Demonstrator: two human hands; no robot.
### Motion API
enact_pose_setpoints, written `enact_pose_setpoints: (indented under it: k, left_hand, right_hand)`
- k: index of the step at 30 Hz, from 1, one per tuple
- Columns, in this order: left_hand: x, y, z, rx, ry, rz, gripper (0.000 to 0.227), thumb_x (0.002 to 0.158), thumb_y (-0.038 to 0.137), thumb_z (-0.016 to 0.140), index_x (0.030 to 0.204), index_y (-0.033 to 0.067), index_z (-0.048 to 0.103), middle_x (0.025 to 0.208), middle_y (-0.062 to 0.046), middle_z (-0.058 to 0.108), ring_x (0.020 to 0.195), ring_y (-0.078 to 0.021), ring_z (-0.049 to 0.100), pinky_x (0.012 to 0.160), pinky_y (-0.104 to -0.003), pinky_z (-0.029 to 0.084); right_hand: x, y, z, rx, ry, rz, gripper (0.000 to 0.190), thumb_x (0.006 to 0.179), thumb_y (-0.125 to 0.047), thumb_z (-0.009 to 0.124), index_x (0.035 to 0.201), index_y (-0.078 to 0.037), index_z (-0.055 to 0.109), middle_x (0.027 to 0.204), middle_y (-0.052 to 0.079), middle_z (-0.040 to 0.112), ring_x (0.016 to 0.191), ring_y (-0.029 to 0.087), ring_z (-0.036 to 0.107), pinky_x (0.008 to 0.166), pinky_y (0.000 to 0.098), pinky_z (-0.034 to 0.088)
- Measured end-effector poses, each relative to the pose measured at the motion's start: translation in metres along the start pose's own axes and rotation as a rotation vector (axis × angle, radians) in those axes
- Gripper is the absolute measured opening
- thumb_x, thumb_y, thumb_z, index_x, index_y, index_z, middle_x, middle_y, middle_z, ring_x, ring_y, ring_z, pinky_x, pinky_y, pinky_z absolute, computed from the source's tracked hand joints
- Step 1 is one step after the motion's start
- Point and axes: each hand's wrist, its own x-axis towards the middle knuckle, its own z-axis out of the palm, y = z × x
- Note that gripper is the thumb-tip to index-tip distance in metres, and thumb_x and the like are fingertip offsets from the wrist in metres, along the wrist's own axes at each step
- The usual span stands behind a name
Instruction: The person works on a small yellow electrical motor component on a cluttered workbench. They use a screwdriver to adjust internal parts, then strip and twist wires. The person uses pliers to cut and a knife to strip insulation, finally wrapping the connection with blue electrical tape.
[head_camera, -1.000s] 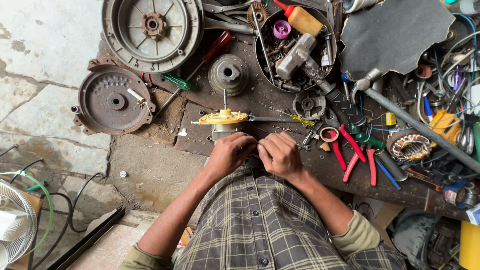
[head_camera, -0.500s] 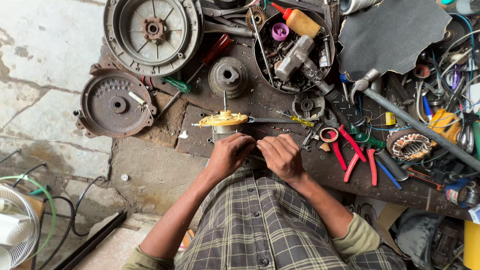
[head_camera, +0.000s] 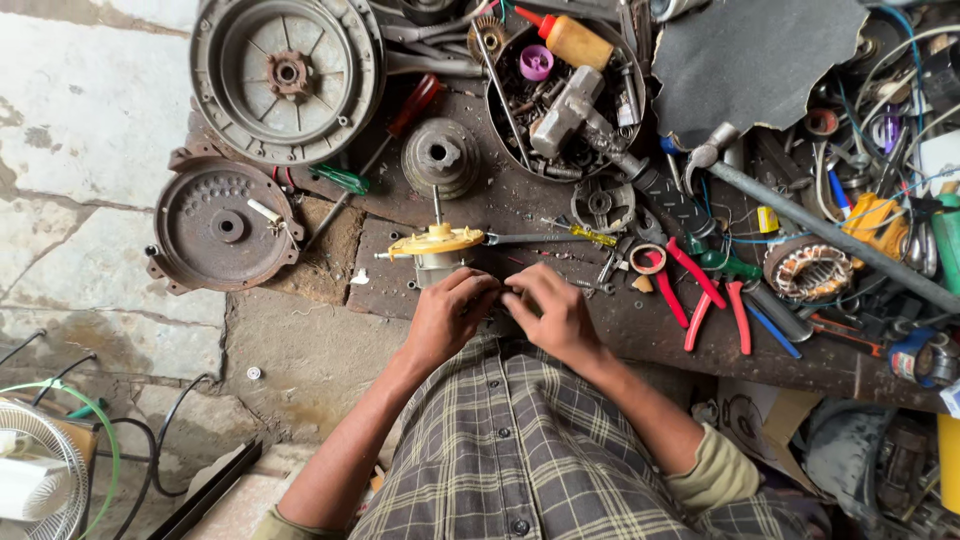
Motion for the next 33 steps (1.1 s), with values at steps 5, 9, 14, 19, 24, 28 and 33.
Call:
enact_pose_setpoints:
  k: [5, 9, 14, 19, 24, 28, 33]
  left_hand:
    - [-0.002, 0.001, -0.002, 0.014, 0.005, -0.028, 0.016, 0.091, 0.005, 0.072, 0.107, 0.0028, 0.071, 0.1, -0.011, 0.071, 0.084, -0.0297, 0.074, 0.072, -0.037, 0.059]
    - [-0.006, 0.003, -0.001, 0.053, 0.011, 0.02, 0.016, 0.09, 0.007, 0.073, 0.106, 0.0048, 0.071, 0.104, -0.009, 0.072, 0.085, -0.0291, 0.074, 0.072, -0.037, 0.059]
    - [-0.017, 0.006, -0.001, 0.108, 0.017, -0.019, 0.016, 0.089, 0.01, 0.075, 0.104, 0.008, 0.073, 0.104, -0.008, 0.071, 0.08, -0.0284, 0.073, 0.068, -0.038, 0.058]
    - [-0.026, 0.003, 0.0, 0.054, 0.059, -0.081, 0.018, 0.089, 0.011, 0.076, 0.106, 0.0079, 0.073, 0.096, -0.01, 0.068, 0.078, -0.0298, 0.071, 0.066, -0.04, 0.056]
    - [-0.022, 0.004, -0.006, 0.035, 0.06, -0.063, 0.017, 0.09, 0.012, 0.074, 0.107, 0.0071, 0.073, 0.093, -0.011, 0.067, 0.079, -0.0331, 0.069, 0.067, -0.041, 0.055]
    - [-0.023, 0.005, -0.01, 0.0, 0.019, -0.101, 0.016, 0.091, 0.014, 0.074, 0.106, 0.0061, 0.073, 0.092, -0.013, 0.067, 0.077, -0.0322, 0.07, 0.065, -0.04, 0.056]
    - [-0.033, -0.003, -0.006, -0.03, 0.02, -0.108, 0.018, 0.092, 0.017, 0.073, 0.104, 0.0034, 0.072, 0.091, -0.014, 0.071, 0.075, -0.0306, 0.071, 0.063, -0.038, 0.056]
  right_hand:
    - [0.012, -0.017, -0.004, -0.379, 0.114, -0.357, 0.014, 0.092, -0.006, 0.074, 0.103, 0.002, 0.07, 0.097, 0.011, 0.071, 0.08, 0.023, 0.069, 0.072, 0.0362, 0.053]
    - [-0.004, -0.01, 0.01, -0.116, 0.058, -0.046, 0.009, 0.095, -0.006, 0.067, 0.095, 0.002, 0.07, 0.086, 0.01, 0.068, 0.073, 0.021, 0.066, 0.065, 0.0338, 0.051]
    - [-0.014, 0.006, 0.023, 0.543, -0.085, 0.529, 0.013, 0.098, -0.009, 0.066, 0.098, 0.004, 0.072, 0.082, 0.008, 0.067, 0.069, 0.015, 0.062, 0.063, 0.0296, 0.05]
    - [-0.016, -0.016, 0.017, 0.014, 0.036, 0.034, 0.021, 0.089, -0.007, 0.072, 0.107, 0.002, 0.07, 0.098, 0.011, 0.068, 0.081, 0.017, 0.07, 0.068, 0.0281, 0.057]
    - [0.003, -0.046, 0.006, -0.44, 0.127, -0.331, 0.016, 0.089, -0.003, 0.073, 0.103, 0.001, 0.069, 0.096, 0.01, 0.07, 0.082, 0.026, 0.069, 0.074, 0.0374, 0.055]
    - [-0.001, -0.048, 0.014, -0.44, 0.148, -0.253, 0.01, 0.092, -0.001, 0.07, 0.101, 0.001, 0.066, 0.095, 0.011, 0.068, 0.082, 0.029, 0.069, 0.071, 0.0384, 0.056]
    - [-0.02, -0.026, 0.045, 0.027, 0.115, 0.328, 0.011, 0.096, -0.01, 0.069, 0.1, 0.0, 0.07, 0.085, 0.008, 0.07, 0.065, 0.018, 0.066, 0.057, 0.0307, 0.052]
